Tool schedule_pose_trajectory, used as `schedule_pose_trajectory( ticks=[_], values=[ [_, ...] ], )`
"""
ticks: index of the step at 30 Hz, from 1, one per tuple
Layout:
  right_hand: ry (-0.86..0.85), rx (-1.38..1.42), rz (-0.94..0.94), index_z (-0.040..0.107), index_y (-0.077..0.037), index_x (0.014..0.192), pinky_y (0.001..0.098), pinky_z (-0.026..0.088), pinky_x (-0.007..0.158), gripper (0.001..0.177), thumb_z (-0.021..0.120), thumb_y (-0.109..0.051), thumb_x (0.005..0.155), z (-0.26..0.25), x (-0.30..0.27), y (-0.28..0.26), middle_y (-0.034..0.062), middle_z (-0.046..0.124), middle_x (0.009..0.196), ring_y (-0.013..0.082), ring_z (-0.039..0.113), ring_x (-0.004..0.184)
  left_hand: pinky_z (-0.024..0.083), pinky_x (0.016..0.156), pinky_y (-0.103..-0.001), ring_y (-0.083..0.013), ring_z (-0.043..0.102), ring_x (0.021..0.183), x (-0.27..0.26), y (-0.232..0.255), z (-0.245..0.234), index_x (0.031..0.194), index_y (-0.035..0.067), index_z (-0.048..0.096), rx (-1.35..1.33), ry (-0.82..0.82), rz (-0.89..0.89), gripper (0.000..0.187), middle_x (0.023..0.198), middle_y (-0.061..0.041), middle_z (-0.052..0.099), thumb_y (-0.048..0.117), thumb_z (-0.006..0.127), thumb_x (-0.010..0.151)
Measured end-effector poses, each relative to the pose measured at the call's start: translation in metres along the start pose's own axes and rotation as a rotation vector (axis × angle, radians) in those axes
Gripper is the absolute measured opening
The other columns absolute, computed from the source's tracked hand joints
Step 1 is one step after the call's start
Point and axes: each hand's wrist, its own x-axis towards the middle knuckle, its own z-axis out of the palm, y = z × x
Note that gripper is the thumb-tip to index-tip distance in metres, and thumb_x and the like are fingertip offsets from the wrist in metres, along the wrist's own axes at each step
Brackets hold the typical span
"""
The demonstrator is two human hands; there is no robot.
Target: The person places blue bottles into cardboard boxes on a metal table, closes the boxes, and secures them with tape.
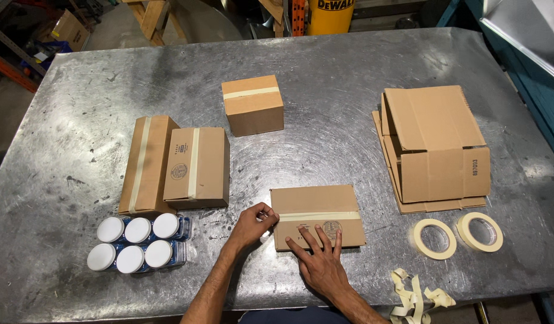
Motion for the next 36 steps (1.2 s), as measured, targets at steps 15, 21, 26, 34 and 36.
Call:
schedule_pose_trajectory(
  ticks=[15,21,26,34,36],
  values=[
    [0.008,-0.008,-0.001,0.045,-0.045,0.167,0.0847,0.014,0.122,0.088,0.072,-0.032,0.084,0.004,-0.001,0.000,0.0008,0.042,0.174,0.0393,0.038,0.156,0.069,0.085,-0.038,-0.0188,0.078,0.092,0.006,-0.025,-0.008,0.141,0.022,0.061,0.162,0.062,0.294,0.045,0.115,-0.003,0.077,0.039,0.075,0.102],
    [0.010,0.006,-0.002,0.044,-0.045,0.167,0.0842,0.012,0.123,0.089,0.072,-0.031,0.084,0.003,-0.001,0.001,0.0009,0.042,0.174,0.0396,0.038,0.155,0.061,0.089,-0.044,-0.0226,0.071,0.108,0.018,-0.032,-0.020,0.132,0.022,0.078,0.431,-0.075,0.596,0.031,0.125,-0.002,0.068,0.033,0.057,0.112],
    [0.027,0.006,-0.003,0.049,-0.045,0.164,0.0842,0.014,0.122,0.086,0.072,-0.031,0.083,0.000,0.000,-0.002,0.0009,0.044,0.172,0.0392,0.040,0.153,0.058,0.085,-0.042,-0.0246,0.066,0.111,0.027,-0.030,-0.022,0.120,0.019,0.083,0.530,-0.043,0.780,0.026,0.117,-0.002,0.069,0.006,0.069,0.101],
    [0.026,-0.008,-0.002,0.048,-0.045,0.164,0.0849,0.017,0.121,0.085,0.072,-0.033,0.084,0.002,0.000,-0.003,0.0011,0.044,0.173,0.0393,0.042,0.152,0.061,0.075,-0.038,-0.0216,0.066,0.103,0.053,0.031,-0.003,0.123,0.019,0.079,0.593,-0.031,1.025,0.020,0.117,-0.002,0.071,0.026,0.072,0.106],
    [0.020,-0.013,-0.003,0.049,-0.045,0.163,0.0850,0.018,0.120,0.083,0.071,-0.032,0.085,0.000,0.000,-0.003,0.0013,0.043,0.173,0.0396,0.041,0.152,0.063,0.072,-0.036,-0.0193,0.066,0.101,0.059,0.052,0.008,0.124,0.022,0.079,0.641,-0.055,1.039,0.022,0.117,-0.001,0.071,0.032,0.073,0.106]
  ],
)
